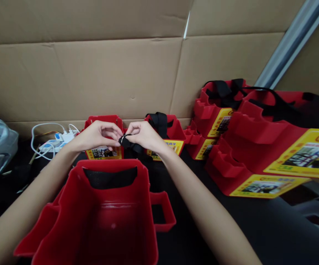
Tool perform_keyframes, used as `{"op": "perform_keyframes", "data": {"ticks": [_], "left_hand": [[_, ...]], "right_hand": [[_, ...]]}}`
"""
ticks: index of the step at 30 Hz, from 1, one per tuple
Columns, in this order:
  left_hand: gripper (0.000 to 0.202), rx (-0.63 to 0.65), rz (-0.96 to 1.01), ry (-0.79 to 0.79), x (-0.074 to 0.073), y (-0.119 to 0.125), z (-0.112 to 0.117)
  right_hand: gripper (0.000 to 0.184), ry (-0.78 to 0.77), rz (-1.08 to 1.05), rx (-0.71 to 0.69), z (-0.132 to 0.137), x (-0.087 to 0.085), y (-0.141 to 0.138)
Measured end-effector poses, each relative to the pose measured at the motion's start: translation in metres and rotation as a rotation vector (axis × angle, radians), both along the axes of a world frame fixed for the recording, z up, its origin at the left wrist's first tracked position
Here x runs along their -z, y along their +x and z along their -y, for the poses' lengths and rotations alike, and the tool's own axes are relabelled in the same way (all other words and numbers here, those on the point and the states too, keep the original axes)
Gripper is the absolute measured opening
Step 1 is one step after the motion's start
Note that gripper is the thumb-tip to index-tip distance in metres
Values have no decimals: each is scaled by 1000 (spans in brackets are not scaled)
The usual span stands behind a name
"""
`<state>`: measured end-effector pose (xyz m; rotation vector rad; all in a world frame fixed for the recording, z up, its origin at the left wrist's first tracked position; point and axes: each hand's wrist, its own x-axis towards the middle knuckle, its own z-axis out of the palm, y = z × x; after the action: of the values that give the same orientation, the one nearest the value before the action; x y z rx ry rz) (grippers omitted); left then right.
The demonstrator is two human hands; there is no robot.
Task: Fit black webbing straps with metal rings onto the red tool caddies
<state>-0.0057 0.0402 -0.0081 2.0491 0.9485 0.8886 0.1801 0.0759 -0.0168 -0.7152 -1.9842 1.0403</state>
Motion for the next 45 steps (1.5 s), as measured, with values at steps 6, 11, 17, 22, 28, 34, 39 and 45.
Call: {"op": "perform_keyframes", "data": {"ticks": [6,11,17,22,28,34,39,45], "left_hand": [[17,-152,-260,700,4,5,1],[17,-168,-214,900,13,5,-6],[15,-274,-57,873,15,2,-12],[15,-272,99,613,11,4,-9],[9,-262,287,340,9,11,-7],[17,-215,361,-131,8,9,-9],[28,-182,201,97,4,9,-7],[25,-310,174,12,2,-1,-9]], "right_hand": [[8,-49,-126,1,-9,4,4],[10,-80,-189,-60,-11,8,1],[20,-5,-243,-210,-10,9,-3],[16,36,-268,-179,-14,11,-1],[14,119,-262,-202,-19,12,3],[8,152,-154,-213,-20,11,10],[7,75,-79,-227,-11,7,7],[10,-3,-150,-350,-13,10,6]]}}
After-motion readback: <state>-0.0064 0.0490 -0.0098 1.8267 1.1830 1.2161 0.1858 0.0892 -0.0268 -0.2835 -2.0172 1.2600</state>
